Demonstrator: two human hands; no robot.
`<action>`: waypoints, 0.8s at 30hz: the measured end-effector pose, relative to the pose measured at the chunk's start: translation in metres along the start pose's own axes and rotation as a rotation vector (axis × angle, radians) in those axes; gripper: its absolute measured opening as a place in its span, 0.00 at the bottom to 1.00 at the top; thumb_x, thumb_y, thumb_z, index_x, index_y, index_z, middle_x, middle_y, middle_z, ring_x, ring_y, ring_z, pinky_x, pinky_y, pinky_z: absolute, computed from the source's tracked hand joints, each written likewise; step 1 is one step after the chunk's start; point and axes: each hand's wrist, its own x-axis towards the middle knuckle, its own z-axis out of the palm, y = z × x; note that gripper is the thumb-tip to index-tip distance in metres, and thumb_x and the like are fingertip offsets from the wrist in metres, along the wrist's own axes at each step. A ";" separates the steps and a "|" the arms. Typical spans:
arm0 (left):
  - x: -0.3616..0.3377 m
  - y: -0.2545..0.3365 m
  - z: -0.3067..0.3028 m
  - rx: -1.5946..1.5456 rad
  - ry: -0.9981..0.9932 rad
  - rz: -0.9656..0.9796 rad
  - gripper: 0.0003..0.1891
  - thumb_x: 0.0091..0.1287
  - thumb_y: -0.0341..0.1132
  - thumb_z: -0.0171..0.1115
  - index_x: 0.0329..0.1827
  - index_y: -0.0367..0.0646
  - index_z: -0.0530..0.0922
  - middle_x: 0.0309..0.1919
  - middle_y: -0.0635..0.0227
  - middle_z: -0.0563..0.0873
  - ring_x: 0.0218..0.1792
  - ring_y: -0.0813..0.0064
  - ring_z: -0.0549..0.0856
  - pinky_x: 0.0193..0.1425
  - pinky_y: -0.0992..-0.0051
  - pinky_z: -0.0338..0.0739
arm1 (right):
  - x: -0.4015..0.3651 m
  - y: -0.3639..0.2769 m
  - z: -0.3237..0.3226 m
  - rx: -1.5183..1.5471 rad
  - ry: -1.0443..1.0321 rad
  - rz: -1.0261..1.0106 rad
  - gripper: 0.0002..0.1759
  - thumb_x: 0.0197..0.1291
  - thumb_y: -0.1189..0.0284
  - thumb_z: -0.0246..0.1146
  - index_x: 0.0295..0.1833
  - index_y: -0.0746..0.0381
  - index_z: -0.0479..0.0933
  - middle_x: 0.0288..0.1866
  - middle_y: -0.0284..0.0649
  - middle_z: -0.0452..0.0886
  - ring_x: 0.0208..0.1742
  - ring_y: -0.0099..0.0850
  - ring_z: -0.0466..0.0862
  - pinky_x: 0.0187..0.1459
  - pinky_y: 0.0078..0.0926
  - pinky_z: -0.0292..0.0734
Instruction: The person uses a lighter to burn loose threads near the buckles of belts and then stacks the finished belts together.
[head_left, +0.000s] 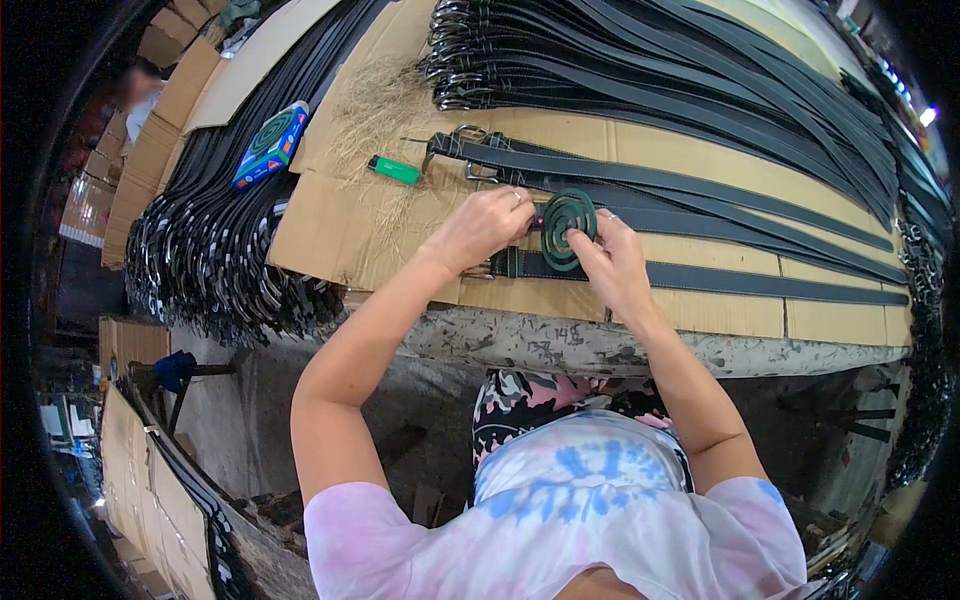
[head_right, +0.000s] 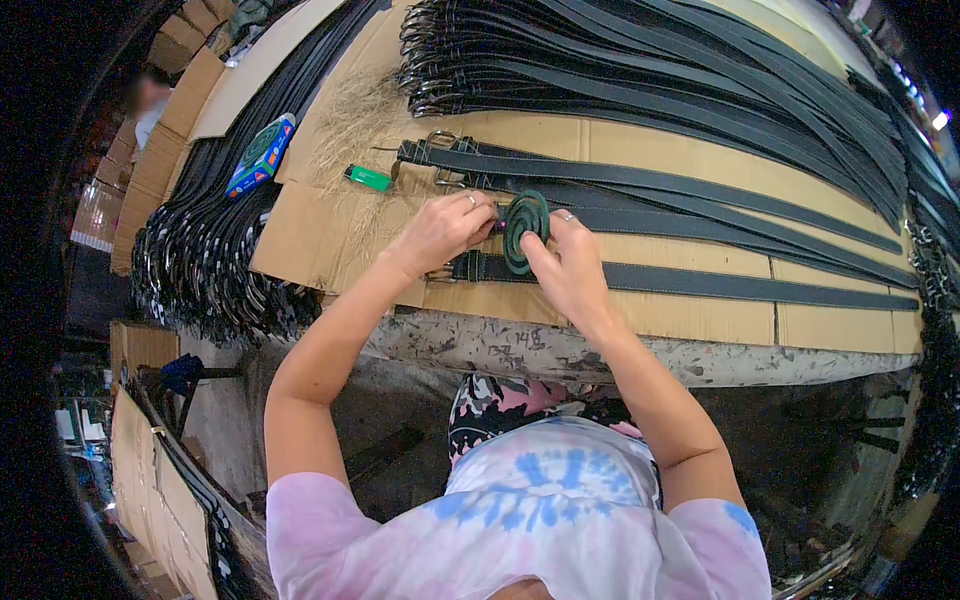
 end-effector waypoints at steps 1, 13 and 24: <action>0.000 0.000 0.000 0.000 0.000 0.000 0.10 0.57 0.29 0.67 0.38 0.39 0.75 0.38 0.62 0.82 0.41 0.62 0.84 0.46 0.67 0.81 | 0.000 0.000 0.000 0.000 0.000 0.000 0.12 0.58 0.72 0.58 0.35 0.73 0.78 0.34 0.52 0.78 0.37 0.44 0.78 0.42 0.38 0.73; -0.011 0.006 0.005 -0.409 0.165 -0.341 0.08 0.56 0.24 0.66 0.37 0.37 0.78 0.35 0.63 0.81 0.38 0.62 0.82 0.43 0.69 0.78 | 0.002 -0.014 -0.008 0.003 0.021 -0.016 0.10 0.58 0.73 0.59 0.37 0.72 0.78 0.34 0.49 0.78 0.35 0.38 0.78 0.40 0.35 0.72; -0.020 0.016 0.008 -0.532 0.359 -0.782 0.06 0.59 0.28 0.66 0.37 0.37 0.81 0.31 0.59 0.86 0.34 0.64 0.86 0.38 0.68 0.78 | 0.025 -0.027 0.014 0.003 -0.046 0.024 0.11 0.59 0.74 0.59 0.36 0.74 0.76 0.30 0.43 0.75 0.27 0.27 0.77 0.29 0.29 0.72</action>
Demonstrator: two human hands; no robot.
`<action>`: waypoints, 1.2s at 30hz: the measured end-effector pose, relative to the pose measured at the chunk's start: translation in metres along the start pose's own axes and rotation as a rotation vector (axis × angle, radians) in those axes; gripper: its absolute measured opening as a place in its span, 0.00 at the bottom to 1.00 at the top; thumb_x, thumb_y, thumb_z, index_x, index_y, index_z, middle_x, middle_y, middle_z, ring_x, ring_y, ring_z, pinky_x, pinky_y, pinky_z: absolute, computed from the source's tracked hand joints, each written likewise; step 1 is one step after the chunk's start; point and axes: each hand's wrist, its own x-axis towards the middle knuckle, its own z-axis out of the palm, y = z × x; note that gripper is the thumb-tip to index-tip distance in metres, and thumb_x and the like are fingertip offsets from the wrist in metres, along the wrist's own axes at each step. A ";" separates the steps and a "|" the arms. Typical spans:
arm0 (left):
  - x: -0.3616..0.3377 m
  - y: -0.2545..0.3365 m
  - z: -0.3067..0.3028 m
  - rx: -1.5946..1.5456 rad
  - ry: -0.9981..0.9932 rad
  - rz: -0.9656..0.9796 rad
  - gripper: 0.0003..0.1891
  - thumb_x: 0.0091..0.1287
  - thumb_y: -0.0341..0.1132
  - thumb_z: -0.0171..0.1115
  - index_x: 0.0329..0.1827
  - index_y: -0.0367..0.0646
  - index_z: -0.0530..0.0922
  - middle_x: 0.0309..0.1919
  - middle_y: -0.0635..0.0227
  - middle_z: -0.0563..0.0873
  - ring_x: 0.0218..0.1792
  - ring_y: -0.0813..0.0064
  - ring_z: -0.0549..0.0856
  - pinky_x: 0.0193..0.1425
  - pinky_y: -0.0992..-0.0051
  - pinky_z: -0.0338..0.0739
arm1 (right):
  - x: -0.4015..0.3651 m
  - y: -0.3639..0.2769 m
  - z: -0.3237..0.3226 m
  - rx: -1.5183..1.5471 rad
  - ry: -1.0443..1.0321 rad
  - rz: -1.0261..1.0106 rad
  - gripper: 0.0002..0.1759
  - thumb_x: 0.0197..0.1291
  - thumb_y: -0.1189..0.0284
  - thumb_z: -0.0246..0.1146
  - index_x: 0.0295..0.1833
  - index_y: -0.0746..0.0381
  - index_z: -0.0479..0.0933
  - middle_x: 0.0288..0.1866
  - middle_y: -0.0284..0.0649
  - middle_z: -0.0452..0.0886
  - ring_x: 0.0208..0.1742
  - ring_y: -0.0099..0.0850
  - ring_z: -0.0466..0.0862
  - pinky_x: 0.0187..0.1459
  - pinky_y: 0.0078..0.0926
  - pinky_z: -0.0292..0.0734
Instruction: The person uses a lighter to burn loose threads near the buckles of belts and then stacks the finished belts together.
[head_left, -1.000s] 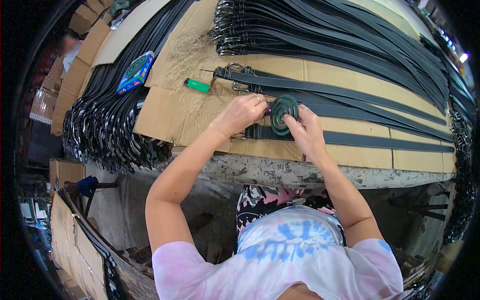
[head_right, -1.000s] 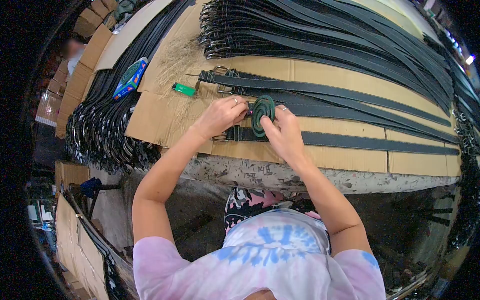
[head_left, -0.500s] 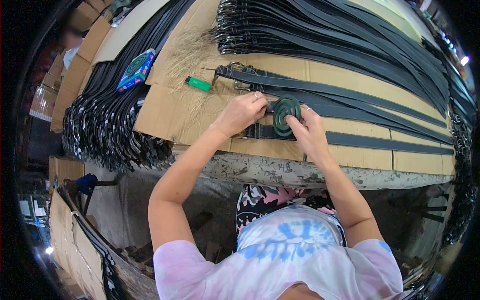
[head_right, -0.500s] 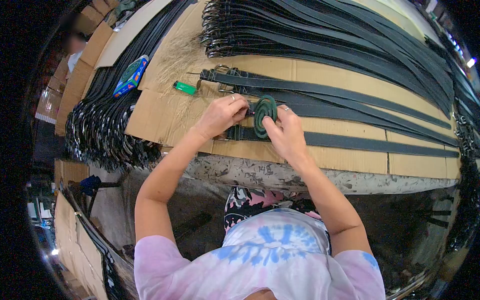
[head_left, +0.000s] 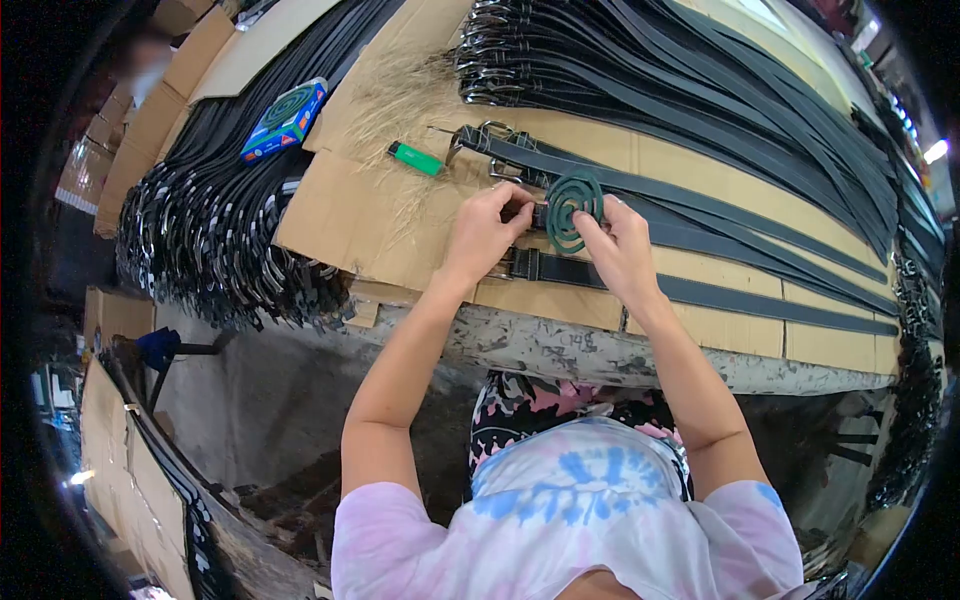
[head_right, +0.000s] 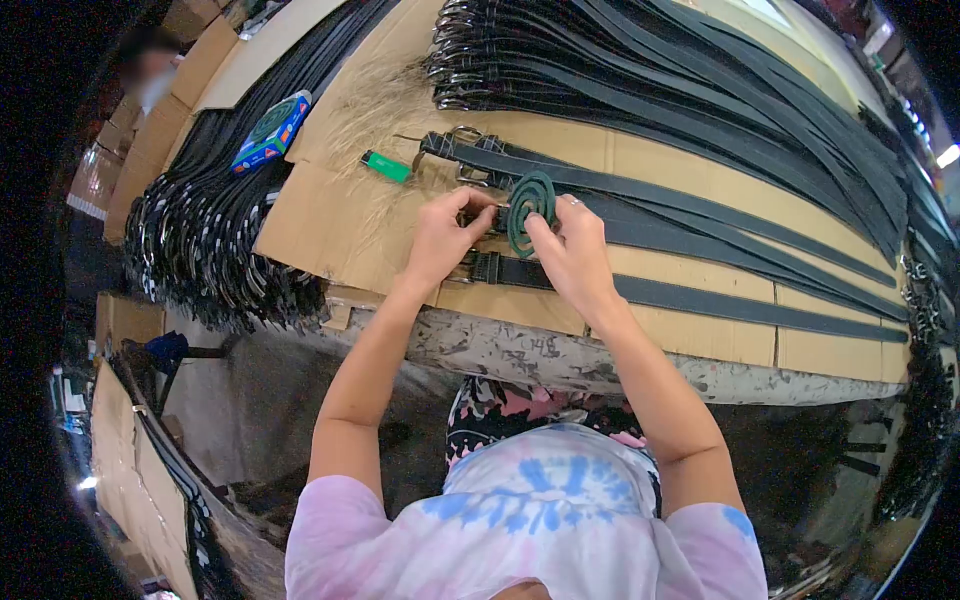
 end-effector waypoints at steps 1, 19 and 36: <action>-0.001 -0.001 0.000 -0.004 0.004 -0.003 0.06 0.59 0.28 0.66 0.37 0.37 0.81 0.31 0.59 0.86 0.34 0.64 0.86 0.38 0.68 0.78 | 0.001 0.001 0.001 -0.005 -0.005 0.000 0.11 0.59 0.74 0.59 0.36 0.74 0.76 0.30 0.43 0.75 0.27 0.27 0.77 0.29 0.29 0.72; -0.001 0.001 -0.003 0.053 0.004 0.130 0.06 0.62 0.29 0.66 0.38 0.37 0.80 0.33 0.58 0.87 0.34 0.61 0.85 0.33 0.67 0.75 | 0.009 0.006 0.012 -0.212 -0.014 0.002 0.13 0.57 0.71 0.60 0.33 0.75 0.76 0.27 0.49 0.77 0.24 0.34 0.80 0.29 0.34 0.74; 0.008 -0.014 -0.023 0.182 -0.243 0.394 0.13 0.64 0.30 0.65 0.51 0.36 0.78 0.46 0.61 0.85 0.50 0.64 0.84 0.55 0.69 0.78 | 0.001 0.016 -0.044 0.021 0.248 -0.044 0.09 0.63 0.72 0.61 0.39 0.68 0.81 0.26 0.27 0.71 0.26 0.15 0.63 0.26 0.20 0.57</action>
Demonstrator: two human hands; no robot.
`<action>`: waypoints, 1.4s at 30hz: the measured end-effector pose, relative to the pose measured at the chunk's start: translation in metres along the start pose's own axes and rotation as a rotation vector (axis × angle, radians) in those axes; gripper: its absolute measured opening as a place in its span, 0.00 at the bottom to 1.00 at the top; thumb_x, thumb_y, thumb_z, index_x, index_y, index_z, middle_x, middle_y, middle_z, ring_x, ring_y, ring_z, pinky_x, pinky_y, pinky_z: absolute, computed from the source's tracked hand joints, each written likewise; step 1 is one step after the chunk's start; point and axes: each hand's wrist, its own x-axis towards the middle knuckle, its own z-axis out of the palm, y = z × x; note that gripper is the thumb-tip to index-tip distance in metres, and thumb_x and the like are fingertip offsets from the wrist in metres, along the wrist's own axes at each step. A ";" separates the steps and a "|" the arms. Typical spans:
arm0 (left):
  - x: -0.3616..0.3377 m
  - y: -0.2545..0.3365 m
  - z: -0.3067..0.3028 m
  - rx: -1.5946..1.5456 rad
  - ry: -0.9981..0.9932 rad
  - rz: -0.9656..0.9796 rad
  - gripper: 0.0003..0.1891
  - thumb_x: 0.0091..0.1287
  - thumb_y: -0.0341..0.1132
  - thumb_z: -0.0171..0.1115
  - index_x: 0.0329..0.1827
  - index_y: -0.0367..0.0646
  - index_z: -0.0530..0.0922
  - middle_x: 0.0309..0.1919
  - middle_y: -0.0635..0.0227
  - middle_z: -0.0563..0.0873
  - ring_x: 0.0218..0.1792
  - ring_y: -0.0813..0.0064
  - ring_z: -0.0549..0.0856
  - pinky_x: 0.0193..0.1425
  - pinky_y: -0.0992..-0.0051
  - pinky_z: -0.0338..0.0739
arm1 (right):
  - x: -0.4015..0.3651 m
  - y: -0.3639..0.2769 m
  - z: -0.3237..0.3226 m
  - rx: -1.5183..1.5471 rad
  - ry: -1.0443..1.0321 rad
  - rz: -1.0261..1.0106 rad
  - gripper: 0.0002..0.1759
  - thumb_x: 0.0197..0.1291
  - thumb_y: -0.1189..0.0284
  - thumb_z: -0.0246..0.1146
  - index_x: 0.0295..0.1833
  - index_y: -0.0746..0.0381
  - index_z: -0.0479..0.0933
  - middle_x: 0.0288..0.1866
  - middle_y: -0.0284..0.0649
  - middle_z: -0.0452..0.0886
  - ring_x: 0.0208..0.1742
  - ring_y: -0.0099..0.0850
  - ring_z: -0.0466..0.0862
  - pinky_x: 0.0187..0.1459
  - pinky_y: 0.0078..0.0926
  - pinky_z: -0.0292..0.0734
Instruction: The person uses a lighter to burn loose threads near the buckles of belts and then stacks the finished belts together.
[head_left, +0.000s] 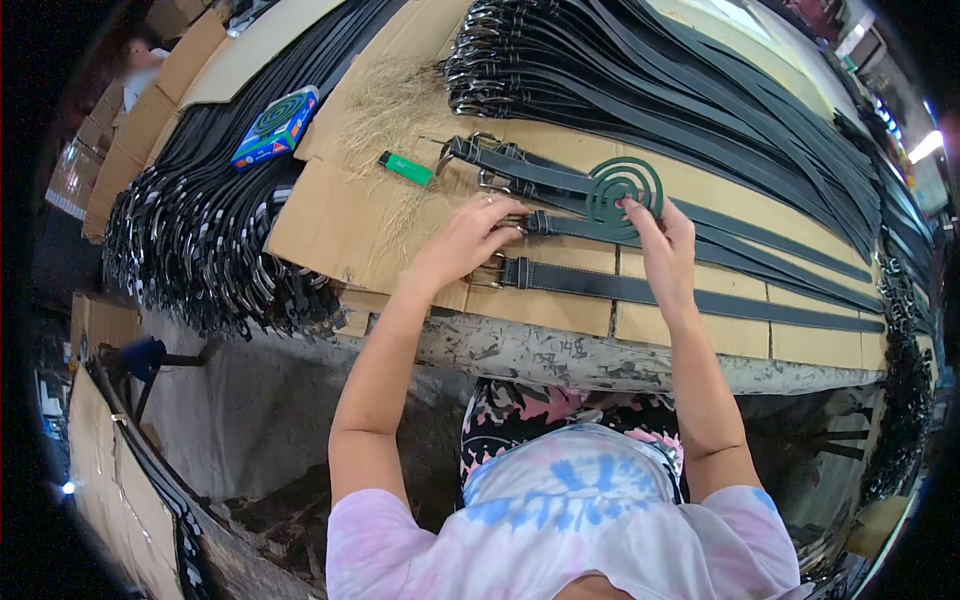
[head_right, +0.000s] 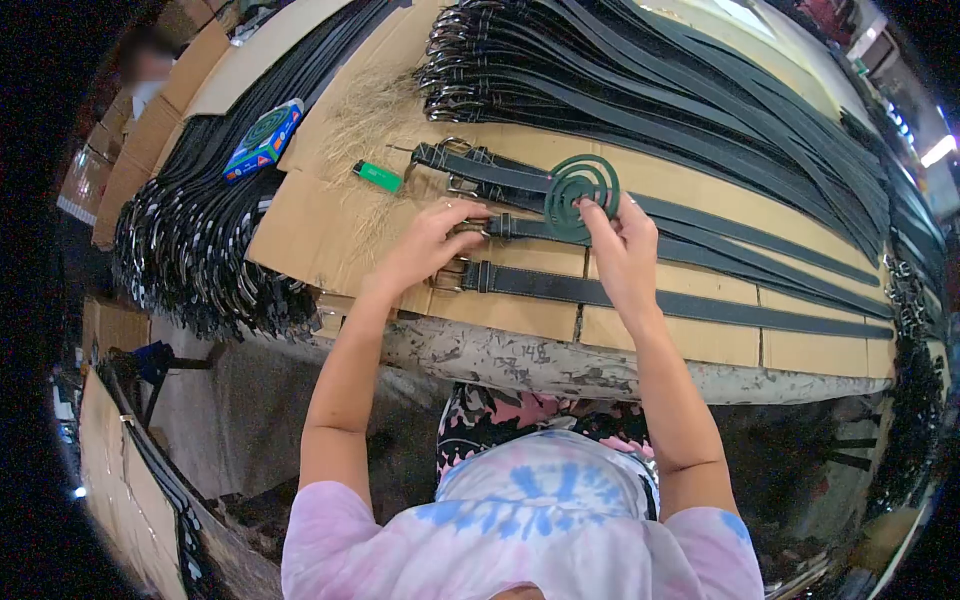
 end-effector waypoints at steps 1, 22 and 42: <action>0.003 0.002 -0.001 0.003 -0.004 0.007 0.13 0.64 0.30 0.65 0.51 0.36 0.78 0.46 0.61 0.85 0.50 0.64 0.84 0.55 0.69 0.78 | 0.000 -0.005 -0.003 0.094 -0.023 0.050 0.09 0.64 0.72 0.61 0.39 0.67 0.81 0.28 0.27 0.73 0.27 0.15 0.65 0.28 0.19 0.59; 0.037 0.021 0.015 -0.032 -0.061 -0.356 0.11 0.57 0.37 0.72 0.35 0.36 0.86 0.31 0.62 0.80 0.34 0.67 0.80 0.39 0.69 0.75 | 0.005 0.050 0.009 0.541 -0.134 0.246 0.08 0.65 0.70 0.61 0.40 0.62 0.82 0.36 0.30 0.84 0.34 0.14 0.77 0.36 0.14 0.68; 0.013 0.016 0.029 -0.447 0.237 -0.536 0.07 0.69 0.32 0.63 0.39 0.36 0.80 0.29 0.72 0.84 0.32 0.84 0.81 0.38 0.81 0.74 | -0.002 0.030 0.030 0.185 -0.240 0.199 0.11 0.60 0.71 0.61 0.36 0.70 0.79 0.27 0.35 0.76 0.30 0.21 0.73 0.35 0.24 0.70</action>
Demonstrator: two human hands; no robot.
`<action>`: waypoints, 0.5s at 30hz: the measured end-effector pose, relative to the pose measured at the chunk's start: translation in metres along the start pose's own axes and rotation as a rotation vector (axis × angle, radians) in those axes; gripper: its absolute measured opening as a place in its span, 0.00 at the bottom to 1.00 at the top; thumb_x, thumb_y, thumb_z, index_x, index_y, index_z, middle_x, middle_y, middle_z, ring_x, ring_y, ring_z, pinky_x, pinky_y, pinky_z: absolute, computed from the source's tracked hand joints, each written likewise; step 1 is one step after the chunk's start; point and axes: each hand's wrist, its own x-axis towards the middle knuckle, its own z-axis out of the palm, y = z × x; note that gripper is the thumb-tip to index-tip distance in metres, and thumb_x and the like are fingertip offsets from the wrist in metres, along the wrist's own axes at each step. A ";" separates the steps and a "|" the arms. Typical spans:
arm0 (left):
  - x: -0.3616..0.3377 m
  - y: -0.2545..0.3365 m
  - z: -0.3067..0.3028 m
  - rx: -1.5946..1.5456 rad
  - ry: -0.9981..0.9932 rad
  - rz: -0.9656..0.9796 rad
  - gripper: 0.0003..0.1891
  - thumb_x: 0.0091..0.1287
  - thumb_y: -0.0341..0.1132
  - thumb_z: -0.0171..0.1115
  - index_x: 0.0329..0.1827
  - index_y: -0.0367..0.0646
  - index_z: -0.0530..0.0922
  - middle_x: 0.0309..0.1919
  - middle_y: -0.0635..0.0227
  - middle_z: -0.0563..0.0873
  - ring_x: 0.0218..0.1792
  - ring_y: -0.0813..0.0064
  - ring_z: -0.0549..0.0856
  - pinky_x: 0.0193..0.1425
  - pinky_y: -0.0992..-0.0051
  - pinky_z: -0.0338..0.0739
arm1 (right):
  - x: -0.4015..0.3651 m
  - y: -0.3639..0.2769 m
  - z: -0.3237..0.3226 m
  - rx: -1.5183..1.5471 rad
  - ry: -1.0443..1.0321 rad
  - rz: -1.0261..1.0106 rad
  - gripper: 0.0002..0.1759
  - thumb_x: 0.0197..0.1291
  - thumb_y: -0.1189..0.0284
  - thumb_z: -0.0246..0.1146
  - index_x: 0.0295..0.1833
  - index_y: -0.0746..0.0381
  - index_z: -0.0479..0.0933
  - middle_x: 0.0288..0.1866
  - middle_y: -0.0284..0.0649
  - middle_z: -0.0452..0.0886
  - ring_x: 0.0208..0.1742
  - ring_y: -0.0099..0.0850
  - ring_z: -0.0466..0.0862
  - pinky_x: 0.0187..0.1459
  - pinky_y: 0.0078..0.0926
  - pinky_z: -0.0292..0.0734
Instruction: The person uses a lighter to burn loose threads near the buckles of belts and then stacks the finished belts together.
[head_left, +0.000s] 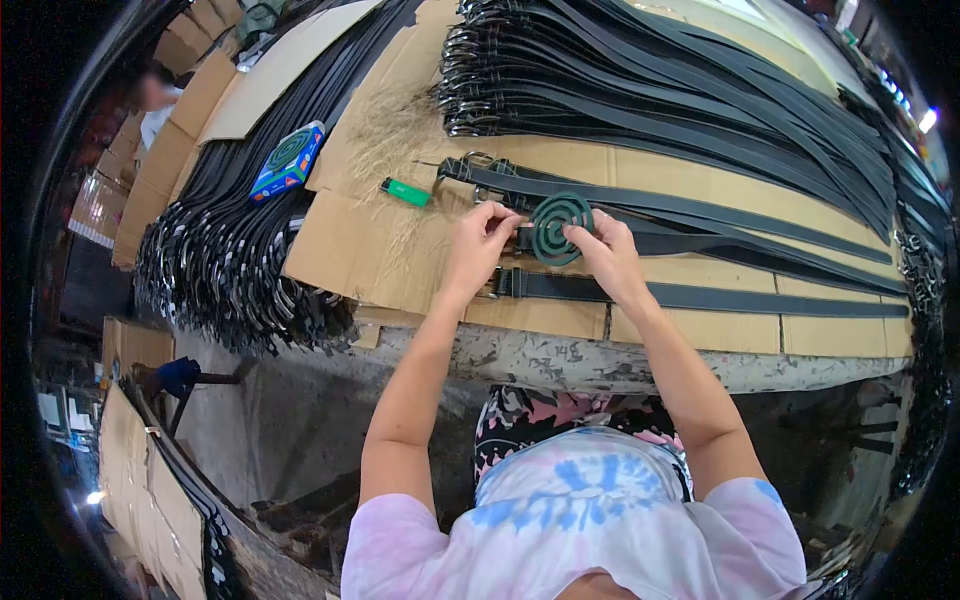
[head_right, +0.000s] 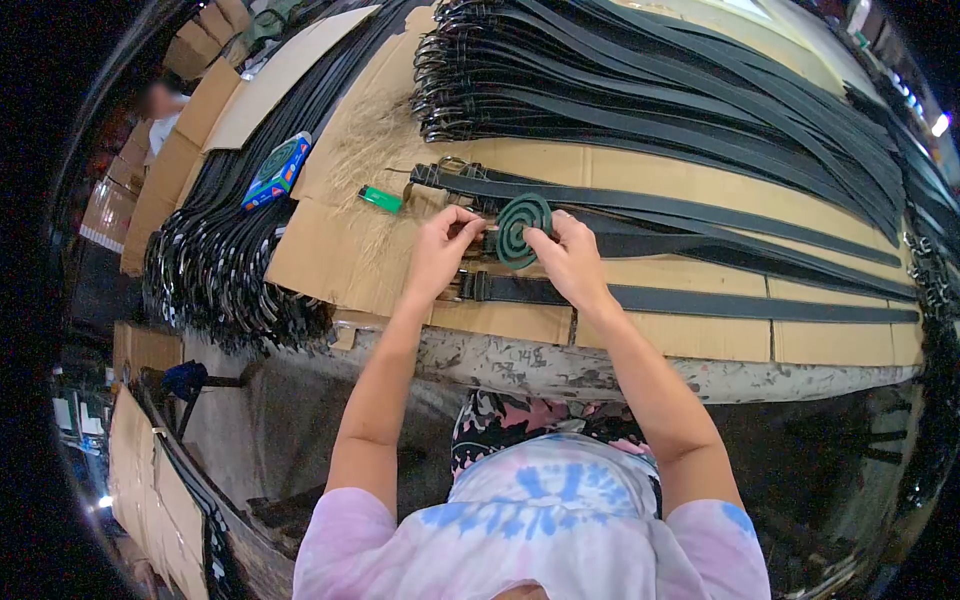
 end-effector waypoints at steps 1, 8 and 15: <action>-0.001 0.002 0.001 0.047 0.000 -0.018 0.07 0.69 0.32 0.63 0.39 0.36 0.80 0.28 0.72 0.84 0.32 0.85 0.81 0.37 0.81 0.74 | 0.000 0.000 0.001 -0.062 0.003 -0.074 0.11 0.58 0.71 0.61 0.37 0.70 0.79 0.29 0.39 0.77 0.32 0.25 0.74 0.36 0.26 0.70; -0.001 0.003 0.002 0.126 0.018 0.000 0.08 0.69 0.34 0.63 0.38 0.37 0.80 0.27 0.72 0.84 0.31 0.85 0.80 0.37 0.81 0.73 | -0.002 -0.001 0.005 -0.119 -0.010 -0.177 0.13 0.57 0.70 0.60 0.38 0.71 0.79 0.33 0.46 0.78 0.36 0.37 0.78 0.40 0.33 0.72; -0.001 0.004 0.001 0.181 0.023 0.014 0.08 0.70 0.34 0.62 0.38 0.37 0.80 0.28 0.71 0.84 0.31 0.84 0.80 0.38 0.80 0.74 | -0.003 -0.004 0.005 -0.163 -0.019 -0.169 0.13 0.57 0.70 0.60 0.38 0.71 0.80 0.33 0.46 0.78 0.36 0.37 0.78 0.40 0.33 0.72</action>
